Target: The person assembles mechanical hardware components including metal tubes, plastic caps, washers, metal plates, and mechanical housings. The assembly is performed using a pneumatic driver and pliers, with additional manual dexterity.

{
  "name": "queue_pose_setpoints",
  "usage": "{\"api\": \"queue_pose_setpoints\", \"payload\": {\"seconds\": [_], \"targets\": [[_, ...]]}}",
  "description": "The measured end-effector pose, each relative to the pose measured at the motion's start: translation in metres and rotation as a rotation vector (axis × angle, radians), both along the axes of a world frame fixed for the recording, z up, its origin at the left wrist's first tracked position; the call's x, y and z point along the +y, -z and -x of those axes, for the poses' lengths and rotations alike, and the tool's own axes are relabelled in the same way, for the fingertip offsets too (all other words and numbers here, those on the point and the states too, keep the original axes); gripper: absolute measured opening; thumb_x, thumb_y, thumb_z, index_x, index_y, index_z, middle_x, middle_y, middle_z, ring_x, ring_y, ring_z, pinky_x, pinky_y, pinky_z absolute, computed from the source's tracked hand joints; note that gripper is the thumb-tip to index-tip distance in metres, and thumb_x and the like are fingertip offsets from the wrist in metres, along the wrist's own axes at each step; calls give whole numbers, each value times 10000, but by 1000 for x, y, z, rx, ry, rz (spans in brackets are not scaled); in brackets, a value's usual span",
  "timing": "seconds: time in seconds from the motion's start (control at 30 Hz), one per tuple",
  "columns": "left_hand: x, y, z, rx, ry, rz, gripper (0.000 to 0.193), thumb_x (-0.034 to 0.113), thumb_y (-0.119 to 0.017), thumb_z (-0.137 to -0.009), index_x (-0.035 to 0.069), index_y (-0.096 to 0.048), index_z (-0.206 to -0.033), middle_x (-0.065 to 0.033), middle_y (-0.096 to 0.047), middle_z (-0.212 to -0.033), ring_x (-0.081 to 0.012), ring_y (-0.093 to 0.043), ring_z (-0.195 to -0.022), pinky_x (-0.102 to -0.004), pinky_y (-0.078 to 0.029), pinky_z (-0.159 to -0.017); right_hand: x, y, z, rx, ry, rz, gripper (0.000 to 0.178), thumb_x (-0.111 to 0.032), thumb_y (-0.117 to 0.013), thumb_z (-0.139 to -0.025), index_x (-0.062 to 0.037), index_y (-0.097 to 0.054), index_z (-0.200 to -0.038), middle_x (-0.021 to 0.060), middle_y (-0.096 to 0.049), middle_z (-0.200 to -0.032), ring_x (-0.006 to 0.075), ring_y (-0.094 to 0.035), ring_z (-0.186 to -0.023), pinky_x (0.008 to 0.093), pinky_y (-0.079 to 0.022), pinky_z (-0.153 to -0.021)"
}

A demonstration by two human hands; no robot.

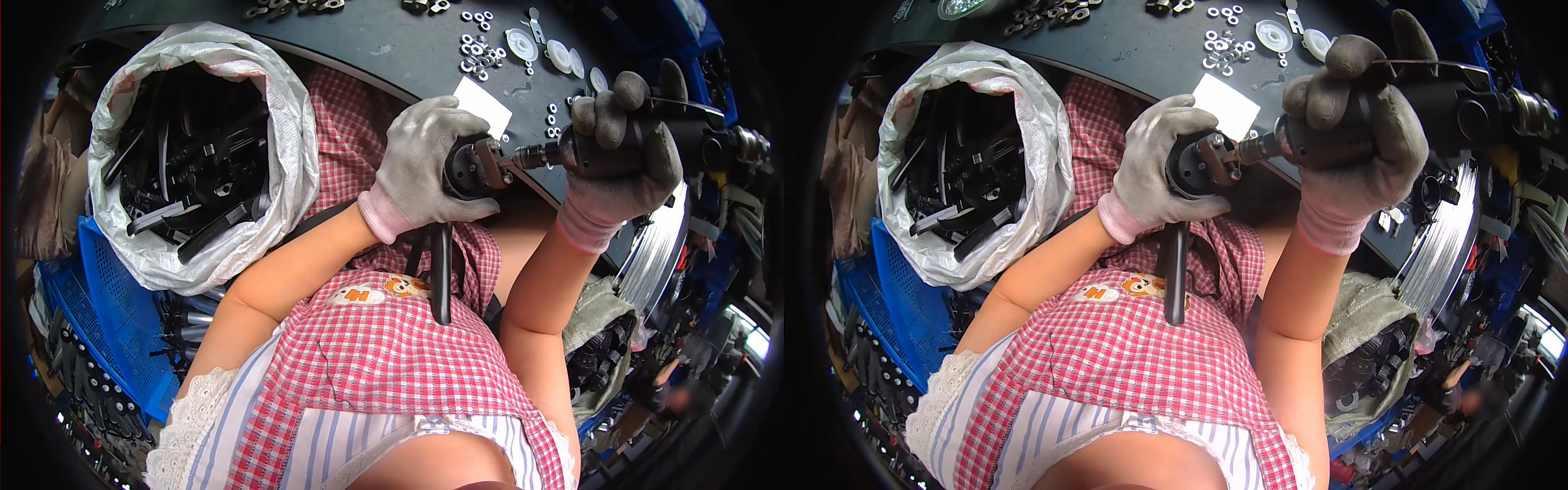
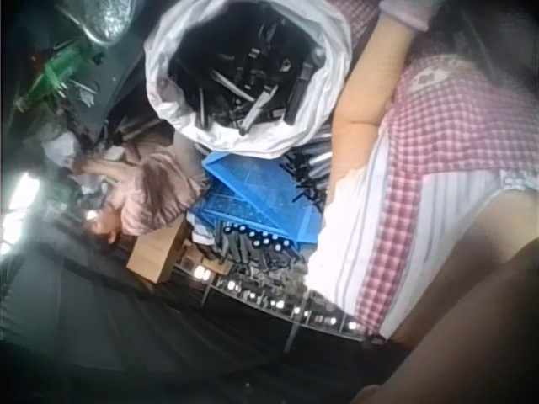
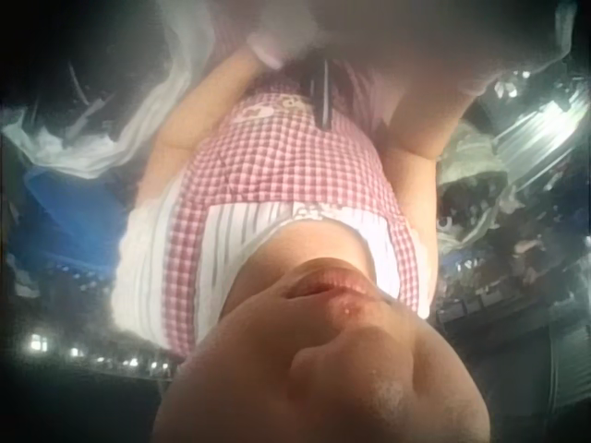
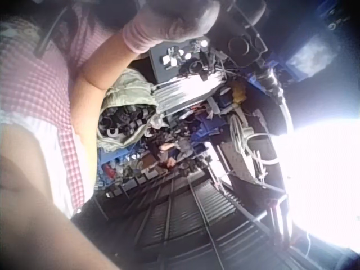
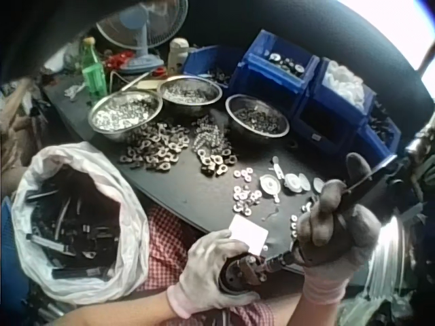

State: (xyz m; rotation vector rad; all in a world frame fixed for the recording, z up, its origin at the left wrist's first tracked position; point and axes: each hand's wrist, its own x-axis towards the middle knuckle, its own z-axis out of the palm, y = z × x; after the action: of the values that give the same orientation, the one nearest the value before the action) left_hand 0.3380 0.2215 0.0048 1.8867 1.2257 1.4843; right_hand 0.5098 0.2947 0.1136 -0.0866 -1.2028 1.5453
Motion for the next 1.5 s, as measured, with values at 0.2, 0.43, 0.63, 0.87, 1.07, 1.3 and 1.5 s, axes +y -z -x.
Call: {"api": "queue_pose_setpoints", "payload": {"seconds": [0.2, 0.43, 0.63, 0.87, 1.07, 1.3, 1.5], "targets": [[0, 1, -1, -3, -20, -5, 764, 336, -868, -458, 108, -553, -1116, -72, -613, -1081, -352, -534, -1122, -462, -399, -975, -33, -14, 25, -261, 293, 11, 517, -150, -505, -901, 0, -346, -1369, 212, -568, -1076, 398, -609, -980, 526, -497, -826], [0, 0, -3, -14, -45, -33, 725, 343, -860, -465, 93, -571, -1081, -118, -610, -1078, -350, -557, -1076, -455, -411, -958, -29, -9, 34, -189, 36, -128, 341, -170, -512, -876, -15, -474, -1177, 116, -503, -802, 240, -559, -617, 447, -480, -704], [0, -3, -3, -19, -63, -88, 704, 336, -855, -460, 76, -579, -1053, -152, -606, -1066, -350, -571, -1043, -447, -431, -933, -35, -7, 41, -308, 161, -119, 307, -187, -502, -871, -27, -479, -1132, 86, -460, -745, 181, -468, -528, 355, -455, -599], [-3, -1, -1, -32, -47, -46, 673, 321, -853, -476, 98, -593, -1055, -118, -621, -1053, -338, -578, -1028, -436, -443, -919, -30, -4, 35, -154, 109, -22, 289, -85, -582, -857, 9, -503, -1118, 110, -593, -750, 179, -587, -609, 270, -488, -537], [-1, -1, -6, -62, -99, -73, 665, 361, -869, -497, 86, -587, -1032, -109, -622, -1024, -331, -582, -1004, -432, -439, -911, -26, -6, 38, -311, 87, -94, 292, -201, -503, -897, -32, -476, -1134, 87, -498, -764, 171, -449, -525, 360, -449, -617], [-2, 0, -7, -62, -64, -7, 710, 381, -871, -498, 95, -579, -1078, -117, -609, -1046, -336, -568, -1044, -446, -425, -925, -47, -41, 21, -714, 719, -325, 447, -188, -509, -908, 81, -437, -1258, 282, -597, -1095, 210, -636, -686, 289, -530, -584], [-9, 20, -18, -205, -43, 58, 828, 452, -887, -509, 69, -551, -1161, -146, -562, -1152, -325, -526, -1109, -432, -403, -969, -47, -48, -84, -683, 1059, 333, 457, -372, -597, -921, -31, -485, -1205, 180, -635, -979, 154, -615, -701, 267, -503, -588]]}}
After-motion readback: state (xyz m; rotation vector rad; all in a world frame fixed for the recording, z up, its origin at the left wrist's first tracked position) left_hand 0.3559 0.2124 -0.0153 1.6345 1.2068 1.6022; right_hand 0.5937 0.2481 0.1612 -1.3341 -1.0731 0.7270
